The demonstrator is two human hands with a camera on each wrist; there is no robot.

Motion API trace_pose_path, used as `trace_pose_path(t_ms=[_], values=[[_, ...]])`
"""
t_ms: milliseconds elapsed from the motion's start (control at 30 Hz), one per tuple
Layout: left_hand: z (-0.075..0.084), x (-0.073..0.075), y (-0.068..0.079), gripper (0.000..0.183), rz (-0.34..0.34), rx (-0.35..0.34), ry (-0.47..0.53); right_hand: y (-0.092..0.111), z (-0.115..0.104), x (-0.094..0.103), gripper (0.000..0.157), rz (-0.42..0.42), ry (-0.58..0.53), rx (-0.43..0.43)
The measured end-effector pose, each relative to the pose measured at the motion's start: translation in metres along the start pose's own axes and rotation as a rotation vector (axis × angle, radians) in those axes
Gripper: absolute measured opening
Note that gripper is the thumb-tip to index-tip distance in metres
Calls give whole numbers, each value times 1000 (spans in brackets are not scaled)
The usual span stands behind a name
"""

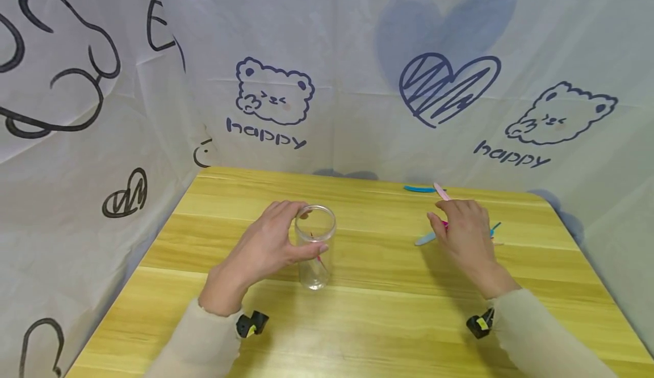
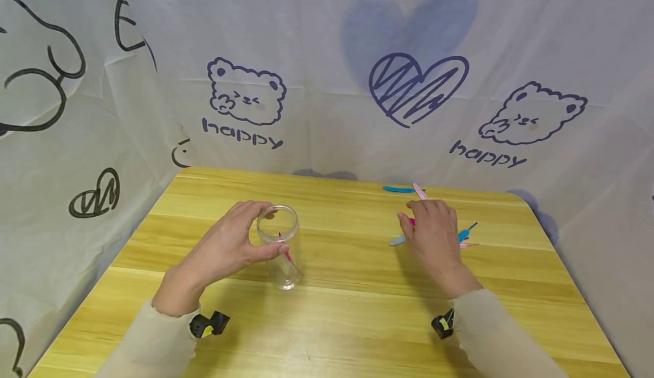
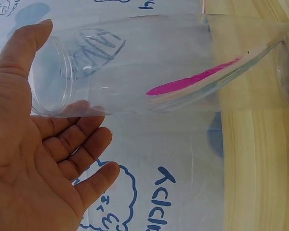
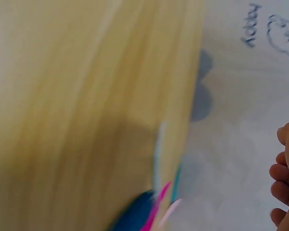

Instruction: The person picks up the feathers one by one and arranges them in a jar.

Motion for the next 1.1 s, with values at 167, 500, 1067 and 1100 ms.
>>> trace_pose_path(t_ms=[167,500,1067,1100], values=[[0,-2,0,75,-2,0,8,22,19,-16,33,-125,51,-8],[1,-2,0,75,2,1,18,55,18,-56,37,-387,73,61],[-1,-2,1,75,-9,8,27,57,-26,-87,34,-546,92,15],[-1,-2,1,76,-10,11,28,56,-31,-88,34,-544,88,17]])
Point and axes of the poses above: each hand's wrist, its own y-axis away from the middle knuckle, its own x-axis out of the back of the hand, z = x × y, the point moved 9 cm from there along -y, towards the middle knuckle, and after that the axes turned 8 degrees about x, right-handed, at the moved point
